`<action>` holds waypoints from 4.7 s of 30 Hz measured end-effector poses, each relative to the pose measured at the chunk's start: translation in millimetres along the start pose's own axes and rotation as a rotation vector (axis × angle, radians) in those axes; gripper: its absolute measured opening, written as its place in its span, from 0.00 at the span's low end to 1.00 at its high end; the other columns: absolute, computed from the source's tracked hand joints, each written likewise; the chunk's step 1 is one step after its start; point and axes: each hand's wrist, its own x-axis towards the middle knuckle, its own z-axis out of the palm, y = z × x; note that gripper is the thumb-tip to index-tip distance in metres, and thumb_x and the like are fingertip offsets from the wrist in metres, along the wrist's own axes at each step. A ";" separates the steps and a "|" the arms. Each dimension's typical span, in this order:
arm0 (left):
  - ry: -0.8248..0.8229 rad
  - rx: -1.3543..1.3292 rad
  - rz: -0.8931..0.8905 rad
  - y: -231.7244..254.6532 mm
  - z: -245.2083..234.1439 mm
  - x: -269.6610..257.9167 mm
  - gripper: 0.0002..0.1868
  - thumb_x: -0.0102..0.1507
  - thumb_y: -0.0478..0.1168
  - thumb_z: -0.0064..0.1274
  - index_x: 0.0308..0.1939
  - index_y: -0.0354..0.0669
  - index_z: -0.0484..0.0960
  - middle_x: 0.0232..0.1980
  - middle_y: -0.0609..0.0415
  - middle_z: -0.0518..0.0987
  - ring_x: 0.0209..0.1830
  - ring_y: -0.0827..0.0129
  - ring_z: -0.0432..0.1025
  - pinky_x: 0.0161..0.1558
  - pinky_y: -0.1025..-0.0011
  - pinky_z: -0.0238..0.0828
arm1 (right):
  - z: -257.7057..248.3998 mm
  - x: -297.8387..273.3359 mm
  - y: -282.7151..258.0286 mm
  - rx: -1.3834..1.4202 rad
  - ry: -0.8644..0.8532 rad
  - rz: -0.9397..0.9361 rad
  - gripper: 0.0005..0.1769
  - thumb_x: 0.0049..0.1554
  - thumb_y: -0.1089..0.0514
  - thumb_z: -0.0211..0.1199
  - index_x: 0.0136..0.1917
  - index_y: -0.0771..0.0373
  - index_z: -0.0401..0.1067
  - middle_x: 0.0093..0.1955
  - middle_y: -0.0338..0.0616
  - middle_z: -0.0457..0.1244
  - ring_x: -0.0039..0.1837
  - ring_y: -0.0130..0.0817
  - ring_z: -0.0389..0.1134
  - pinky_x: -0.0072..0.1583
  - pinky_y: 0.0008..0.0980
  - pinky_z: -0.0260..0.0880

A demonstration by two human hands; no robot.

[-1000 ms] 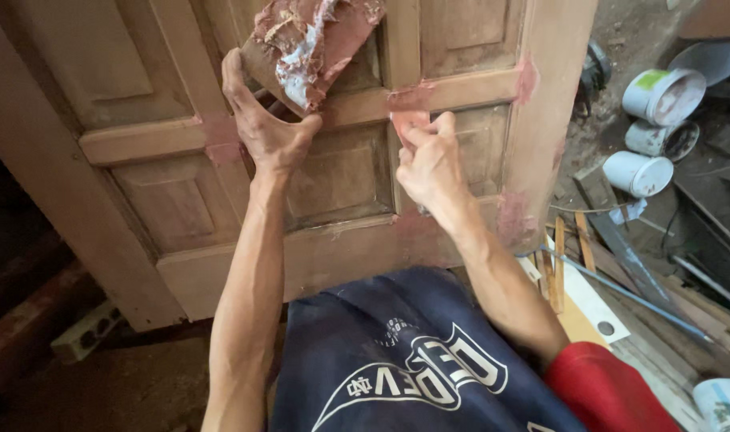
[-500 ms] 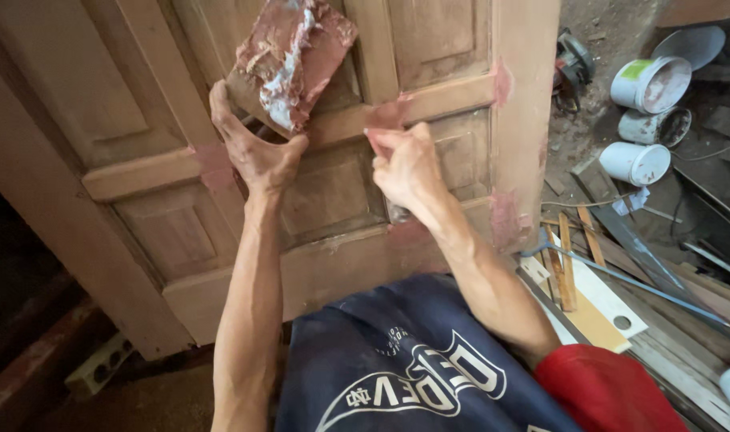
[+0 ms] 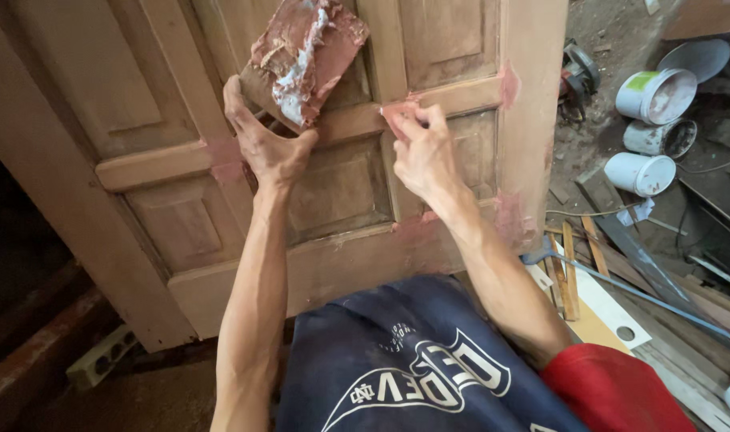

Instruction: The person applies pink wood filler to a wooden door using a putty knife. They scoop filler from a block held in the left hand and spread it into the recessed panels and grooves of the door.

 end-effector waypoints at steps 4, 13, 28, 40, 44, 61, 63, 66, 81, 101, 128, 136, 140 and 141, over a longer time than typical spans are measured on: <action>-0.007 0.004 -0.050 -0.6 0.4 -5.9 0.64 0.47 0.37 0.76 0.79 0.39 0.48 0.79 0.40 0.56 0.82 0.46 0.53 0.82 0.57 0.55 | -1.4 -8.6 -12.9 0.034 -0.041 0.026 0.27 0.50 0.69 0.64 0.64 0.63 0.77 0.59 0.61 0.62 0.55 0.52 0.67 0.55 0.41 0.74; -0.007 -0.029 -0.031 -1.9 1.6 -1.8 0.66 0.46 0.38 0.78 0.79 0.38 0.47 0.80 0.39 0.55 0.83 0.45 0.52 0.82 0.56 0.52 | 0.2 23.5 -15.1 0.076 0.055 0.495 0.21 0.53 0.56 0.69 0.60 0.59 0.77 0.54 0.60 0.62 0.50 0.49 0.72 0.57 0.41 0.72; -0.031 0.006 -0.031 -2.1 -0.1 -2.6 0.67 0.48 0.37 0.78 0.80 0.37 0.46 0.80 0.38 0.53 0.84 0.45 0.50 0.83 0.58 0.51 | -102.8 30.4 7.7 0.007 -0.169 -0.190 0.25 0.58 0.75 0.54 0.66 0.60 0.75 0.68 0.52 0.67 0.67 0.45 0.67 0.65 0.38 0.74; -0.008 0.006 -0.026 -4.1 2.6 -3.4 0.69 0.47 0.37 0.80 0.80 0.41 0.45 0.82 0.41 0.53 0.84 0.46 0.50 0.84 0.58 0.53 | -92.2 77.3 60.5 0.231 -0.398 0.114 0.11 0.64 0.61 0.58 0.57 0.70 0.72 0.43 0.47 0.70 0.45 0.31 0.72 0.48 0.33 0.74; -0.010 0.020 -0.011 -4.2 4.2 -3.7 0.69 0.48 0.37 0.81 0.81 0.41 0.45 0.82 0.41 0.53 0.85 0.46 0.49 0.85 0.58 0.52 | -80.7 87.6 75.4 0.122 -0.396 -0.030 0.12 0.64 0.61 0.59 0.59 0.69 0.72 0.45 0.49 0.72 0.48 0.34 0.74 0.51 0.35 0.73; -0.034 0.028 -0.019 -9.9 5.2 -4.2 0.68 0.49 0.36 0.80 0.81 0.40 0.43 0.83 0.41 0.50 0.86 0.46 0.46 0.87 0.55 0.48 | -74.0 96.5 70.0 -0.047 -0.363 -0.038 0.12 0.62 0.59 0.63 0.58 0.64 0.71 0.45 0.46 0.73 0.51 0.41 0.76 0.50 0.38 0.72; -0.035 0.021 -0.024 -9.8 4.6 -4.0 0.68 0.49 0.37 0.80 0.81 0.41 0.44 0.83 0.41 0.51 0.87 0.46 0.47 0.88 0.55 0.48 | -73.4 95.8 69.2 -0.002 -0.352 -0.061 0.12 0.62 0.59 0.62 0.58 0.64 0.71 0.46 0.48 0.73 0.51 0.42 0.76 0.51 0.38 0.73; -0.039 0.022 -0.028 -8.1 3.0 -4.1 0.68 0.49 0.37 0.80 0.81 0.40 0.44 0.83 0.40 0.51 0.86 0.46 0.47 0.87 0.56 0.47 | -74.4 93.9 66.6 0.016 -0.335 -0.063 0.12 0.62 0.59 0.62 0.58 0.65 0.71 0.46 0.49 0.72 0.51 0.42 0.76 0.51 0.39 0.74; -0.002 0.015 -0.052 -2.5 3.3 -1.2 0.68 0.45 0.38 0.80 0.79 0.39 0.46 0.80 0.40 0.55 0.82 0.46 0.51 0.82 0.58 0.54 | -78.9 73.4 66.5 -0.030 -0.147 -0.049 0.12 0.62 0.57 0.63 0.57 0.64 0.71 0.45 0.58 0.70 0.50 0.55 0.74 0.52 0.47 0.74; 0.001 0.014 -0.041 -2.7 5.3 -1.6 0.67 0.46 0.39 0.78 0.78 0.38 0.46 0.80 0.38 0.54 0.82 0.45 0.51 0.81 0.57 0.54 | -82.7 89.8 28.6 -0.315 -0.279 0.008 0.10 0.60 0.61 0.59 0.56 0.63 0.71 0.43 0.65 0.69 0.46 0.61 0.73 0.45 0.54 0.72; 0.215 -0.210 -0.169 37.4 10.5 -1.3 0.59 0.33 0.47 0.78 0.64 0.41 0.63 0.59 0.42 0.73 0.60 0.51 0.71 0.60 0.59 0.73 | -80.0 3.5 73.3 0.490 -0.277 0.202 0.08 0.70 0.59 0.57 0.60 0.63 0.66 0.46 0.45 0.67 0.40 0.28 0.66 0.38 0.29 0.66; 0.208 -0.435 -0.475 79.7 -42.5 -95.4 0.61 0.33 0.48 0.77 0.69 0.39 0.65 0.63 0.42 0.74 0.63 0.55 0.71 0.64 0.62 0.70 | -33.0 -95.1 49.5 0.866 -0.090 0.365 0.13 0.67 0.62 0.53 0.65 0.59 0.62 0.45 0.48 0.67 0.37 0.31 0.69 0.35 0.29 0.71; 0.291 -0.530 -0.578 61.8 -93.7 -160.8 0.60 0.33 0.46 0.74 0.68 0.45 0.62 0.61 0.47 0.75 0.60 0.59 0.74 0.60 0.63 0.76 | 2.5 -115.1 41.6 0.758 -0.139 0.224 0.23 0.68 0.62 0.52 0.75 0.65 0.62 0.54 0.50 0.67 0.43 0.33 0.71 0.41 0.32 0.76; 0.310 -0.557 -0.611 52.6 -107.3 -174.2 0.60 0.34 0.46 0.73 0.68 0.47 0.60 0.60 0.49 0.75 0.57 0.61 0.76 0.57 0.63 0.79 | 14.1 -118.4 35.1 0.694 -0.163 0.184 0.24 0.66 0.62 0.53 0.75 0.66 0.62 0.59 0.48 0.67 0.44 0.35 0.71 0.43 0.33 0.75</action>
